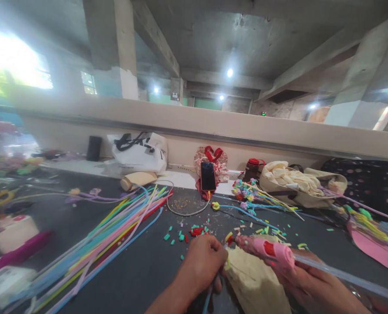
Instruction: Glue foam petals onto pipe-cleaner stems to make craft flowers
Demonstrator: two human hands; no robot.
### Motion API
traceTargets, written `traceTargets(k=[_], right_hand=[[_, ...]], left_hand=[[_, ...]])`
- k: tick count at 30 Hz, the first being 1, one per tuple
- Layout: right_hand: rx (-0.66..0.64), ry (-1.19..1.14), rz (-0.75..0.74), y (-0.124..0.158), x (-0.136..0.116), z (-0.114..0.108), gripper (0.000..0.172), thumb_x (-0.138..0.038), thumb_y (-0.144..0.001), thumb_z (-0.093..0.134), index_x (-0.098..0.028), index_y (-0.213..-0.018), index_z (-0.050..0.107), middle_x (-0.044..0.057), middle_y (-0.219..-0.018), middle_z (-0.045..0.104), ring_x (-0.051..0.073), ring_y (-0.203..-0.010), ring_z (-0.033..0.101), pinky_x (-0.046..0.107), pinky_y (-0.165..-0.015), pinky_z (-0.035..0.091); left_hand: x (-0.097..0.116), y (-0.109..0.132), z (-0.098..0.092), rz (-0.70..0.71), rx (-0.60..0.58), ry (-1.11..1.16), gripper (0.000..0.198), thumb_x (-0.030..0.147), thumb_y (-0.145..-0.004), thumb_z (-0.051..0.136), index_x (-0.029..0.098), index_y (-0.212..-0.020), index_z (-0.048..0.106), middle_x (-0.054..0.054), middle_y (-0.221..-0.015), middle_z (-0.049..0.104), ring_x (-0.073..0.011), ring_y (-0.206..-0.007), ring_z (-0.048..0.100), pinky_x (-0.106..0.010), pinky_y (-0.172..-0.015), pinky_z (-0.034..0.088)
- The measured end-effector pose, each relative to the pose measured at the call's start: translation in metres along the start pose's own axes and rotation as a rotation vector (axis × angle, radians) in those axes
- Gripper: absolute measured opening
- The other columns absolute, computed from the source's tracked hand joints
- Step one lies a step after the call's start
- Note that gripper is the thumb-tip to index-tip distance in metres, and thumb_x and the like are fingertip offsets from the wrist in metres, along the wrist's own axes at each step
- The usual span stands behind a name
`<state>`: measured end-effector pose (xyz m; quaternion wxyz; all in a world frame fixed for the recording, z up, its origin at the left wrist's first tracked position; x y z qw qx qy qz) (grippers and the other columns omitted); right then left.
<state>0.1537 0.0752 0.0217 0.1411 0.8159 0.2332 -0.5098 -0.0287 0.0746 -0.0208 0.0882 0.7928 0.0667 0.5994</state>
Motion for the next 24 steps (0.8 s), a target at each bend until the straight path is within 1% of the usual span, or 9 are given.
traceTargets(k=[4,7,9,12,15,17,18,21,24], right_hand=[[-0.007,0.006,-0.028,-0.001,-0.001,0.003,0.043,-0.056,-0.071,0.049,-0.016,-0.064,0.062,-0.001,-0.042,0.045,0.012,-0.043,0.042,0.025,-0.05,0.039],[-0.015,0.011,-0.035,-0.001,0.0,0.004,0.042,-0.055,-0.072,0.049,-0.016,-0.066,0.063,-0.001,-0.043,0.047,0.013,-0.045,0.044,0.025,-0.053,0.04],[-0.008,0.015,-0.037,-0.001,0.002,0.001,0.041,-0.053,-0.073,0.049,-0.015,-0.066,0.063,0.0,-0.045,0.049,0.013,-0.046,0.045,0.025,-0.053,0.04],[0.007,0.036,-0.058,0.001,0.0,-0.007,0.041,-0.053,-0.074,0.046,-0.016,-0.068,0.063,0.0,-0.048,0.051,0.013,-0.045,0.045,0.024,-0.049,0.038],[0.032,0.14,-0.126,0.0,-0.01,-0.01,0.035,-0.05,-0.074,0.047,-0.018,-0.078,0.064,0.003,-0.063,0.059,0.017,-0.056,0.051,0.024,-0.052,0.039],[0.019,0.293,-0.171,-0.003,-0.015,-0.004,0.025,-0.042,-0.073,0.053,-0.021,-0.083,0.063,0.003,-0.076,0.062,0.019,-0.067,0.053,0.025,-0.06,0.04],[-0.001,0.381,-0.187,-0.006,-0.016,0.001,0.021,-0.037,-0.072,0.056,-0.022,-0.083,0.063,0.003,-0.078,0.062,0.019,-0.07,0.054,0.025,-0.062,0.039],[-0.04,0.613,-0.21,-0.013,-0.013,0.016,0.014,-0.025,-0.068,0.058,-0.021,-0.08,0.063,0.001,-0.075,0.06,0.016,-0.067,0.053,0.023,-0.061,0.037],[-0.045,0.69,-0.223,-0.016,-0.012,0.022,0.011,-0.022,-0.064,0.058,-0.02,-0.074,0.063,0.002,-0.076,0.058,0.015,-0.067,0.052,0.022,-0.06,0.037]], left_hand=[[0.0,-0.001,0.0,-0.007,-0.004,-0.007,0.01,0.02,-0.061,0.042,0.016,-0.055,0.049,-0.003,-0.046,0.061,-0.0105,-0.028,0.05,-0.015,-0.025,0.026],[-0.001,-0.002,0.001,-0.012,-0.016,-0.003,0.01,0.021,-0.061,0.043,0.016,-0.055,0.049,-0.003,-0.046,0.062,-0.0102,-0.028,0.049,-0.016,-0.024,0.026],[-0.001,-0.002,0.002,-0.012,-0.017,0.002,0.01,0.021,-0.062,0.043,0.016,-0.055,0.049,-0.003,-0.047,0.062,-0.0106,-0.028,0.049,-0.016,-0.024,0.027],[0.0,-0.001,-0.001,-0.025,-0.011,0.043,0.01,0.021,-0.061,0.045,0.015,-0.054,0.049,-0.002,-0.044,0.059,-0.0097,-0.027,0.047,-0.016,-0.024,0.026],[0.006,0.001,-0.009,-0.022,-0.02,0.206,0.01,0.023,-0.062,0.048,0.015,-0.055,0.05,0.0,-0.044,0.058,-0.0078,-0.027,0.045,-0.015,-0.025,0.022],[0.012,0.001,-0.013,0.01,-0.054,0.383,0.014,0.027,-0.063,0.051,0.014,-0.057,0.051,0.0,-0.048,0.059,-0.006,-0.028,0.045,-0.014,-0.026,0.021],[0.015,0.001,-0.014,0.028,-0.081,0.469,0.017,0.029,-0.064,0.053,0.014,-0.058,0.052,0.0,-0.05,0.06,-0.0051,-0.029,0.045,-0.014,-0.027,0.02],[0.016,0.002,-0.014,0.017,-0.131,0.641,0.018,0.03,-0.063,0.056,0.012,-0.06,0.056,-0.001,-0.056,0.062,-0.0035,-0.034,0.046,-0.013,-0.029,0.023],[0.007,0.003,-0.008,-0.064,-0.112,0.721,0.013,0.026,-0.06,0.06,0.013,-0.062,0.059,0.0,-0.061,0.062,-0.0035,-0.039,0.049,-0.012,-0.031,0.024]])
Point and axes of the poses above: each hand's wrist, its own y-axis away from the middle knuckle, its own z-axis out of the palm, x = y × z, the point moved 8 cm from there along -y, towards the middle knuckle
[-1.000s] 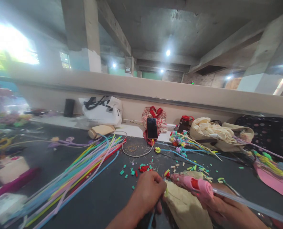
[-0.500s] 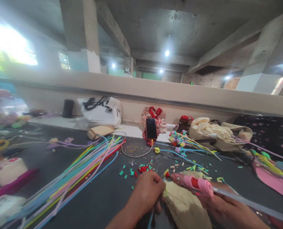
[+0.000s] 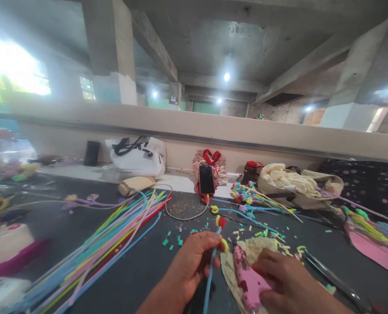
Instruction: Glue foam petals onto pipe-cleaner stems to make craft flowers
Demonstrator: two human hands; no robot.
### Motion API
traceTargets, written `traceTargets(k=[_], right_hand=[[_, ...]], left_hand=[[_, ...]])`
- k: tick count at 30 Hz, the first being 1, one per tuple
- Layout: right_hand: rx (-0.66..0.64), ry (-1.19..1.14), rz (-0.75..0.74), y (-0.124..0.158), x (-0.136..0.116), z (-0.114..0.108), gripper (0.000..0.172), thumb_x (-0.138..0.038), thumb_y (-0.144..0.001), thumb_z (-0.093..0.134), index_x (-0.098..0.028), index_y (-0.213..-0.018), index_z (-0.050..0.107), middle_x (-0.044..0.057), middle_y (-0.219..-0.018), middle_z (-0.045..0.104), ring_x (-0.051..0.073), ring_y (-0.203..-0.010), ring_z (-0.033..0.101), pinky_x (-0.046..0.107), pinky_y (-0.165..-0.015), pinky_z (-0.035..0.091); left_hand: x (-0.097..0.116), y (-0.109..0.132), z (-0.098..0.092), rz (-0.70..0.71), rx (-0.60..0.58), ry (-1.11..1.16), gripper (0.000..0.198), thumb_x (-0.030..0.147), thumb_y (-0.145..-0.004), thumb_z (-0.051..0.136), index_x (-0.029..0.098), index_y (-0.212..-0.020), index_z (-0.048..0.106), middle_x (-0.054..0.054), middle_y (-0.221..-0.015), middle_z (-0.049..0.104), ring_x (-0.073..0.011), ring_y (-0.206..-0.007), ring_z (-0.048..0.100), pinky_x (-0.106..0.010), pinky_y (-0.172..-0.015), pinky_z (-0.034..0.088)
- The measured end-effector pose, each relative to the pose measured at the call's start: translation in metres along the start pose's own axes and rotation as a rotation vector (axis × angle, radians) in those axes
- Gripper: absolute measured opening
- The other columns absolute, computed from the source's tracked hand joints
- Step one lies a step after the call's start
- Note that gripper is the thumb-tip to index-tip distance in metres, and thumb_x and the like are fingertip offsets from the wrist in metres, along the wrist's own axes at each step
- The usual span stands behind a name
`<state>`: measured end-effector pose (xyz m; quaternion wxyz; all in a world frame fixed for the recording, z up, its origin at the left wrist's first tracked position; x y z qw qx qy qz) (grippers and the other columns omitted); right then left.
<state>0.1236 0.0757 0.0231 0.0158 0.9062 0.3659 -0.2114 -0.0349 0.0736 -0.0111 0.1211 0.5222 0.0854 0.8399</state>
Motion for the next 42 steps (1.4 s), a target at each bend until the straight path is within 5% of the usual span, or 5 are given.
traceTargets(k=[4,11,26,35,42], right_hand=[[0.112,-0.197,-0.061,-0.003,-0.014,-0.009,0.017,-0.023,-0.07,0.056,-0.021,-0.085,0.063,0.005,-0.09,0.059,0.018,-0.079,0.053,0.025,-0.069,0.04],[0.277,-0.79,0.21,-0.024,-0.013,0.019,0.009,-0.018,-0.066,0.059,-0.017,-0.072,0.053,-0.003,-0.06,0.056,0.011,-0.054,0.053,0.02,-0.051,0.042],[0.378,-0.327,-0.122,-0.024,-0.038,-0.01,0.013,-0.021,-0.079,0.048,-0.017,-0.068,0.054,0.002,-0.07,0.055,0.013,-0.067,0.052,0.022,-0.06,0.039],[0.307,-0.201,-0.053,-0.024,-0.031,-0.004,0.011,-0.021,-0.078,0.051,-0.018,-0.072,0.059,0.0,-0.063,0.056,0.011,-0.058,0.052,0.02,-0.054,0.037],[0.289,-0.443,-0.003,-0.022,-0.008,-0.029,0.011,-0.024,-0.076,0.055,-0.016,-0.07,0.061,0.0,-0.062,0.055,0.009,-0.051,0.049,0.018,-0.047,0.038]], left_hand=[[-0.015,-0.001,0.003,-0.028,0.03,0.034,0.014,0.026,-0.06,0.061,0.012,-0.063,0.06,0.003,-0.05,0.054,-0.0021,-0.035,0.043,-0.012,-0.033,0.024],[-0.021,0.002,0.016,-0.006,-0.037,0.081,0.021,0.031,-0.064,0.059,0.011,-0.059,0.057,0.005,-0.038,0.045,-0.0018,-0.032,0.036,-0.013,-0.035,0.023],[-0.016,0.003,0.019,0.003,-0.049,-0.099,0.021,0.032,-0.06,0.058,0.011,-0.055,0.057,0.005,-0.029,0.043,-0.0024,-0.024,0.029,-0.017,-0.031,0.013],[-0.019,0.003,0.019,-0.033,-0.052,-0.139,0.019,0.028,-0.06,0.058,0.011,-0.053,0.056,0.006,-0.029,0.043,-0.0022,-0.025,0.032,-0.016,-0.03,0.014],[-0.02,0.007,0.026,-0.077,-0.132,-0.17,0.013,0.024,-0.06,0.058,0.013,-0.055,0.053,0.003,-0.048,0.058,-0.0012,-0.025,0.038,-0.015,-0.027,0.014]])
Point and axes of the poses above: each hand's wrist, its own y-axis away from the middle knuckle, its own z-axis out of the palm, x = y × z, the point moved 8 cm from there along -y, towards the middle knuckle
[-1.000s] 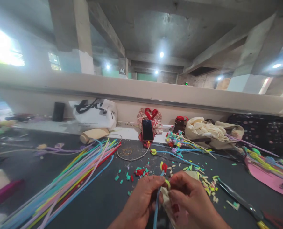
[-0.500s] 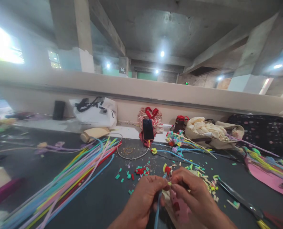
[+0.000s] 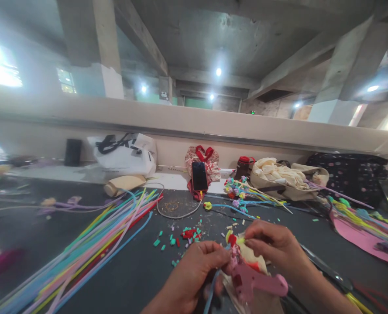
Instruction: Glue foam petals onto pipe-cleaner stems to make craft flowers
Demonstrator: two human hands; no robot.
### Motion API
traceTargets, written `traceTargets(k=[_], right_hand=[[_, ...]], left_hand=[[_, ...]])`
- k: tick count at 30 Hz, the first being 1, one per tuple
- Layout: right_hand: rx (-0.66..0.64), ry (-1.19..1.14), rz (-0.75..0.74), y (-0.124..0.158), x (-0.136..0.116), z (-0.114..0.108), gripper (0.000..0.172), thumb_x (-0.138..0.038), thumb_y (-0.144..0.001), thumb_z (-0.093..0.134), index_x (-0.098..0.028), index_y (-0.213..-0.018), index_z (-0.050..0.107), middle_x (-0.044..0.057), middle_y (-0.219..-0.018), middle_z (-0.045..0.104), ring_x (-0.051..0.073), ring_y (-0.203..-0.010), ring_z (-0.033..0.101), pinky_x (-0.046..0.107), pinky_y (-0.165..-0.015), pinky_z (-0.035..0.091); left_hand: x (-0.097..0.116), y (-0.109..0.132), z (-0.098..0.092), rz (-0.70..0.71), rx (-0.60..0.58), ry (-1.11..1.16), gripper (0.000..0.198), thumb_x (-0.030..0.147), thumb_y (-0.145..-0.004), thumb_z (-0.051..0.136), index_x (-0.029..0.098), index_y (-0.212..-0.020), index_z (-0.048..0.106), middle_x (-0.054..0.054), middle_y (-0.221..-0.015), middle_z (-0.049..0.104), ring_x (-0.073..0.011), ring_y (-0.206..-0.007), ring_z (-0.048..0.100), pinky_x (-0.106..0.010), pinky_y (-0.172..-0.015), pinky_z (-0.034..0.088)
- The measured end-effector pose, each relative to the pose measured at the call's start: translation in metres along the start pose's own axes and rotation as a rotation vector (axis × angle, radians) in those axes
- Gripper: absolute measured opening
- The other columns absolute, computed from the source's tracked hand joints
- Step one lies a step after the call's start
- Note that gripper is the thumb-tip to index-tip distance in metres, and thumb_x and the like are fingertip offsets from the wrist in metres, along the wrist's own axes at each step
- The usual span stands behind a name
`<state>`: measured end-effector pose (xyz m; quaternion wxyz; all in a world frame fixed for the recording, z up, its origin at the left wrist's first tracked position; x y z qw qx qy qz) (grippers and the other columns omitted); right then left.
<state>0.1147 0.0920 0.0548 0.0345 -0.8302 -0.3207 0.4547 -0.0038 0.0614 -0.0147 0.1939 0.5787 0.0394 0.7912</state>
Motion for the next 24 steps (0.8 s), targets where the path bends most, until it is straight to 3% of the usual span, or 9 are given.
traceTargets(k=[4,11,24], right_hand=[[0.039,-0.008,-0.033,0.0,0.004,-0.01,0.011,-0.024,-0.074,0.056,-0.016,-0.07,0.062,0.001,-0.063,0.056,0.01,-0.055,0.049,0.02,-0.05,0.037],[-0.039,0.056,-0.209,0.006,-0.016,0.003,0.006,-0.017,-0.073,0.058,-0.017,-0.07,0.063,0.002,-0.068,0.06,0.013,-0.067,0.055,0.022,-0.06,0.042],[-0.113,0.229,-0.259,0.012,-0.021,0.014,0.01,-0.013,-0.075,0.054,-0.018,-0.07,0.061,0.0,-0.067,0.056,0.01,-0.064,0.053,0.019,-0.055,0.038]], left_hand=[[-0.005,0.001,0.001,-0.054,-0.02,-0.095,0.011,0.021,-0.062,0.053,0.015,-0.054,0.05,0.004,-0.041,0.055,-0.0022,-0.023,0.037,-0.015,-0.025,0.013],[-0.012,0.0,0.001,-0.119,-0.057,-0.27,0.011,0.02,-0.061,0.052,0.015,-0.052,0.052,0.006,-0.036,0.051,-0.0024,-0.021,0.035,-0.015,-0.024,0.012],[-0.014,0.002,0.003,-0.111,-0.072,-0.26,0.01,0.017,-0.059,0.051,0.014,-0.05,0.052,0.006,-0.035,0.049,-0.0013,-0.02,0.03,-0.015,-0.025,0.012]])
Point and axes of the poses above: each hand's wrist, its own y-axis away from the middle knuckle, its own z-axis out of the palm, x = y × z, the point moved 8 cm from there along -y, towards the middle knuckle
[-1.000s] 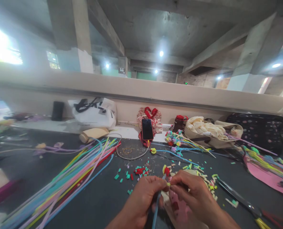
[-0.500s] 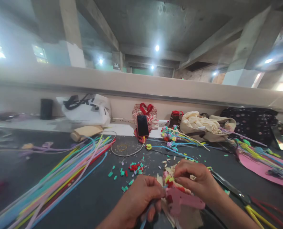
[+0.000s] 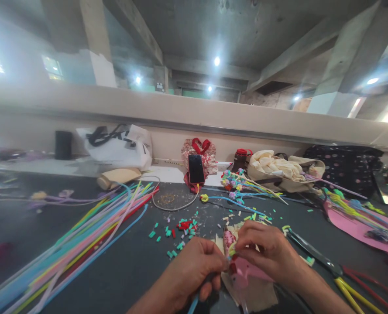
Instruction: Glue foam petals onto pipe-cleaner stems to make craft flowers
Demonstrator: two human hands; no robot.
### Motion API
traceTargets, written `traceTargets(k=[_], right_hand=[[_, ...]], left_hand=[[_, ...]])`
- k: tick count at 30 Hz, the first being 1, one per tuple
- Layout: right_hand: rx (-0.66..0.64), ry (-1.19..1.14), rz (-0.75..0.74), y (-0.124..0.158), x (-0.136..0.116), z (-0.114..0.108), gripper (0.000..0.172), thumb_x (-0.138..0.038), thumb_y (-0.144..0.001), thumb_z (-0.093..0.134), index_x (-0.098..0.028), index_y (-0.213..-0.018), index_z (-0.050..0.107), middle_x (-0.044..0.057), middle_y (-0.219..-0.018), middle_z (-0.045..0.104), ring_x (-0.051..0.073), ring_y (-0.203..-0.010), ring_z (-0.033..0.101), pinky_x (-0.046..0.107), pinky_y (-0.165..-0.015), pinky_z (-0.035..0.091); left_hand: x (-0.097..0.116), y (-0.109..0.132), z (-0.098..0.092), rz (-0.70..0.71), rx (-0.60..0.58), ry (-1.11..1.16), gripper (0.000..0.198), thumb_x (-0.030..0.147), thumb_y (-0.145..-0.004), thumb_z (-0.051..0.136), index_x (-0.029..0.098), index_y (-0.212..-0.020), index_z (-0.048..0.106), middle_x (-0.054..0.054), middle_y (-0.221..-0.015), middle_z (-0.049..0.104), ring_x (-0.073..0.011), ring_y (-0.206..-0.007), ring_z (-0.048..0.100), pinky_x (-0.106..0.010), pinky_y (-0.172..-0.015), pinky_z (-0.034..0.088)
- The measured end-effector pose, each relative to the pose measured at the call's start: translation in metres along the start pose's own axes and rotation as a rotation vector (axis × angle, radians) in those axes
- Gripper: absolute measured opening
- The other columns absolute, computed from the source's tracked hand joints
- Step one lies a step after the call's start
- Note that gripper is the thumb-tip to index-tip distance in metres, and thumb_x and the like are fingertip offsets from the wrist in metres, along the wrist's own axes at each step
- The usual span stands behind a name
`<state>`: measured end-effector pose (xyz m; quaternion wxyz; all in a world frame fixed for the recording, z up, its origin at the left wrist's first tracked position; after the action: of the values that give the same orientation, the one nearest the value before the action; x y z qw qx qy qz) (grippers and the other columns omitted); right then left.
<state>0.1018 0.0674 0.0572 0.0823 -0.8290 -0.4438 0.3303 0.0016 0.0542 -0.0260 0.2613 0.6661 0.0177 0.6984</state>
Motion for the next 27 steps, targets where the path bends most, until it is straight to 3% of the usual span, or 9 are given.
traceTargets(k=[27], right_hand=[[-0.116,0.13,0.006,-0.0012,-0.0044,0.0058,0.021,-0.021,-0.084,0.044,-0.019,-0.072,0.061,0.002,-0.072,0.058,0.012,-0.069,0.054,0.021,-0.061,0.038]], left_hand=[[0.0006,-0.0009,-0.0011,-0.002,0.008,-0.018,0.01,0.019,-0.061,0.052,0.015,-0.052,0.05,0.007,-0.036,0.049,-0.0012,-0.021,0.03,-0.015,-0.026,0.012]])
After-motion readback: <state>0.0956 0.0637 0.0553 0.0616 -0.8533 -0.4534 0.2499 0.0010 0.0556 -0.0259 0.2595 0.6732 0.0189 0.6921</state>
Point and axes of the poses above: each hand's wrist, its own y-axis away from the middle knuckle, its own z-axis out of the palm, x = y × z, the point moved 8 cm from there along -y, towards the middle knuckle
